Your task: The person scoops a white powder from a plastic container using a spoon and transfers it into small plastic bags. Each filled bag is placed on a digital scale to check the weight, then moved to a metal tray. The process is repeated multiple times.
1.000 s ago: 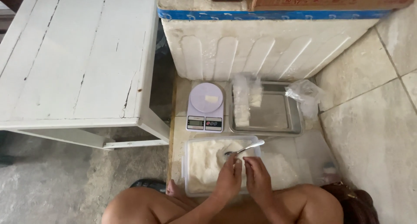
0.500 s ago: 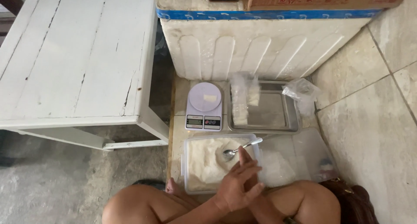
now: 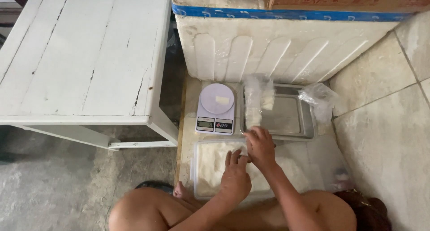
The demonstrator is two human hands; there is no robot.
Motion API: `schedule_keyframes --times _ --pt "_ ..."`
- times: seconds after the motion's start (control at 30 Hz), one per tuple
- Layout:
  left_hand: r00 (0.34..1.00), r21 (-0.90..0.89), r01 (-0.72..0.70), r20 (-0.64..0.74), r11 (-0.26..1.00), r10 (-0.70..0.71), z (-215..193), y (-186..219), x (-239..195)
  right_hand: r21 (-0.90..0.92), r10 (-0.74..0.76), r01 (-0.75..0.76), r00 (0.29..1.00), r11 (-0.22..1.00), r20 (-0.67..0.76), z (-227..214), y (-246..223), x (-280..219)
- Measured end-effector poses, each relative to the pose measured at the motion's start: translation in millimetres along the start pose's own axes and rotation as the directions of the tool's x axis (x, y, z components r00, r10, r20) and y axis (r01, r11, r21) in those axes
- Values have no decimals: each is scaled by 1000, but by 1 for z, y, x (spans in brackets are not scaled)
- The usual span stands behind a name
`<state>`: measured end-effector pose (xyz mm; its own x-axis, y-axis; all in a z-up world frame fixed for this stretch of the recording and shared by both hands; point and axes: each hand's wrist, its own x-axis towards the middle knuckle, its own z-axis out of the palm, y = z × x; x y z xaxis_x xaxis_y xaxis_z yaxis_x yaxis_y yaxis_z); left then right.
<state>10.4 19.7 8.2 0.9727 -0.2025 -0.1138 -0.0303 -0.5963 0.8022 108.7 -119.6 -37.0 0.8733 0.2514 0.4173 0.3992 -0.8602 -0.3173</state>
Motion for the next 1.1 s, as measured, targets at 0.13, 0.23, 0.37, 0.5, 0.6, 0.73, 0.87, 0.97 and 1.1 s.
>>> schedule_keyframes --times 0.13,0.23,0.37,0.5,0.6,0.73,0.87,0.97,1.1 --pt "991 10 128 30 992 -128 0 -7 5 -183 -147 183 970 966 194 19 -16 57" --pt "988 36 123 90 992 -126 3 -5 5 -185 -107 182 928 966 358 43 -25 84" --pt "958 90 173 214 981 -189 4 -1 7 -201 -103 200 907 959 409 78 -18 105" --pt "958 119 161 218 980 -184 6 1 9 -280 -294 333 940 900 173 95 -10 113" --pt "948 87 180 249 980 -196 3 6 9 -239 -413 404 911 883 14 92 -16 118" --pt "960 49 136 241 990 -144 17 -9 4 -236 -401 379 915 895 -53 75 -19 120" --pt "957 46 146 246 988 -153 13 -6 7 29 -100 99 994 995 39 21 -8 129" --pt "938 59 182 288 981 -192 10 4 2 50 137 -169 913 984 385 -51 0 135" --pt "945 72 123 295 990 -138 21 1 -6 -162 290 -250 660 955 693 -113 29 133"
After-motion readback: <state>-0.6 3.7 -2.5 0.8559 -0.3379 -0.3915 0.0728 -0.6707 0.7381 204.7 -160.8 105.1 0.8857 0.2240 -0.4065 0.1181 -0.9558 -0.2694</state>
